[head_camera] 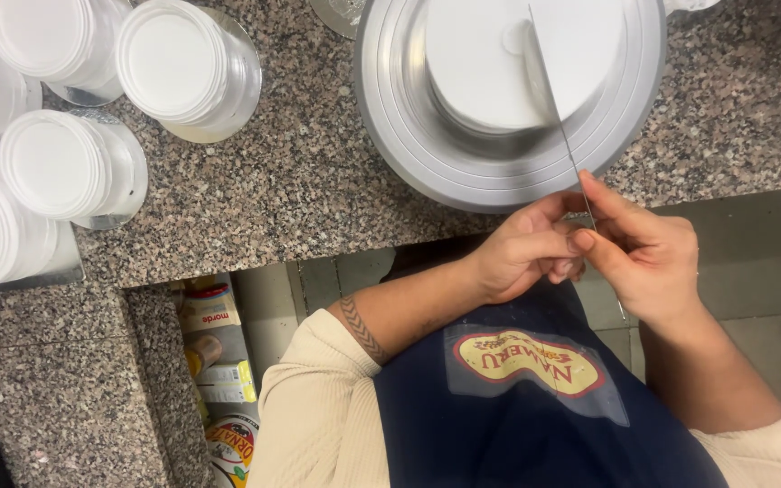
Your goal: Applying and smoothing white frosting onto a round cake using a spatula and turntable.
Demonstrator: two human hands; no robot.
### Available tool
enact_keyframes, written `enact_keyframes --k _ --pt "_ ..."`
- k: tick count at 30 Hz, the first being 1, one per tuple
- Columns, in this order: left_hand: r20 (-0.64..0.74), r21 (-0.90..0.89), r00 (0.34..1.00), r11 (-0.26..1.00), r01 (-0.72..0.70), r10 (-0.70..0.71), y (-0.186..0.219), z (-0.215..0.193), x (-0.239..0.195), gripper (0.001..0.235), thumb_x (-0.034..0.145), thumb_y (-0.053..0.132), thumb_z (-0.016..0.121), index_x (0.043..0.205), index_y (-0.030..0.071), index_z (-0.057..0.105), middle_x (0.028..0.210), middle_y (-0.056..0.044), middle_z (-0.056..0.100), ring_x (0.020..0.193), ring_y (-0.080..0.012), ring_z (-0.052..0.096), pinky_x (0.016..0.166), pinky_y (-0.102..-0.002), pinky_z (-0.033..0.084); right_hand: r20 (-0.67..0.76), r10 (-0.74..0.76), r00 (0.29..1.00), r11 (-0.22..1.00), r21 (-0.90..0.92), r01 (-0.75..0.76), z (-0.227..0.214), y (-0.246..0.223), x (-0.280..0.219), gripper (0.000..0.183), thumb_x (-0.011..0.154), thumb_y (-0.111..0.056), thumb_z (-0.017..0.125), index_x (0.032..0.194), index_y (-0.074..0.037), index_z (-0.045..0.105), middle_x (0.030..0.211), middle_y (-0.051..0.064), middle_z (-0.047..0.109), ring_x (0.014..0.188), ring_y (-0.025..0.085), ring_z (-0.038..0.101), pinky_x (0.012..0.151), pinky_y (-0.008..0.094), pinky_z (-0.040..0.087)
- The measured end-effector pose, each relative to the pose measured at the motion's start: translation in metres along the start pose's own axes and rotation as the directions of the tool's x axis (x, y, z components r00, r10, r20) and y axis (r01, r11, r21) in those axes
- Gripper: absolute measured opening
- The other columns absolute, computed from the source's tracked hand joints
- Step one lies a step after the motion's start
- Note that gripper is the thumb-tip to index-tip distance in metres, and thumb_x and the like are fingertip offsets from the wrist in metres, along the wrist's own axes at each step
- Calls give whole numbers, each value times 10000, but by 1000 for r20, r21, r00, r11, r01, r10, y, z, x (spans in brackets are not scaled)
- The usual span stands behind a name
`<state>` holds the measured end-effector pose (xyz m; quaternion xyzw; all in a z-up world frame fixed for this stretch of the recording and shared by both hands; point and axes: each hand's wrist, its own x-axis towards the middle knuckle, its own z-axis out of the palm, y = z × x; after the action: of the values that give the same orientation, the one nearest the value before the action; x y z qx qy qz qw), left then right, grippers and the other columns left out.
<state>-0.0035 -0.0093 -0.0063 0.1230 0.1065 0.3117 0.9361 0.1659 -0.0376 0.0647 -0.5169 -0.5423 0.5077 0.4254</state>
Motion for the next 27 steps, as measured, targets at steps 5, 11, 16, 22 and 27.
enact_keyframes --k 5,11,16,22,27 --pt "16 9 1000 1000 -19 19 0 -2 -1 461 1038 121 640 1455 34 465 845 -37 558 728 -135 510 679 -287 409 -2 -1 1000 998 -58 1 1 -1 0 542 970 92 650 1496 -7 560 929 91 723 777 76 648 695 238 558" --pt "15 -10 1000 1000 -18 18 0 -3 -2 461 1036 133 650 1443 32 461 840 -34 552 733 -137 514 672 -283 407 0 8 1000 998 -62 -8 3 -2 1 541 965 91 654 1489 -15 564 915 76 720 758 71 653 679 231 558" --pt "-23 1 1000 1000 -1 1 3 0 -3 480 1018 110 648 1443 5 450 906 -45 569 752 -133 518 678 -278 409 -5 3 1000 997 -76 -4 5 -2 2 543 956 99 655 1479 -16 568 953 67 712 771 72 660 677 222 558" --pt "-19 -1 1000 1000 -10 10 7 3 -4 493 990 70 619 1442 -2 436 929 -67 588 751 -143 527 674 -276 415 0 -7 1000 996 -85 7 6 -5 3 554 948 97 662 1481 -27 570 884 48 707 749 60 666 659 211 552" --pt "-1 9 1000 1000 -29 29 4 -3 -5 470 999 63 614 1434 -12 450 911 -70 582 742 -153 522 689 -292 425 -6 -10 1000 987 -162 9 5 0 2 553 944 63 691 1478 -39 588 805 21 683 690 26 593 615 193 491"
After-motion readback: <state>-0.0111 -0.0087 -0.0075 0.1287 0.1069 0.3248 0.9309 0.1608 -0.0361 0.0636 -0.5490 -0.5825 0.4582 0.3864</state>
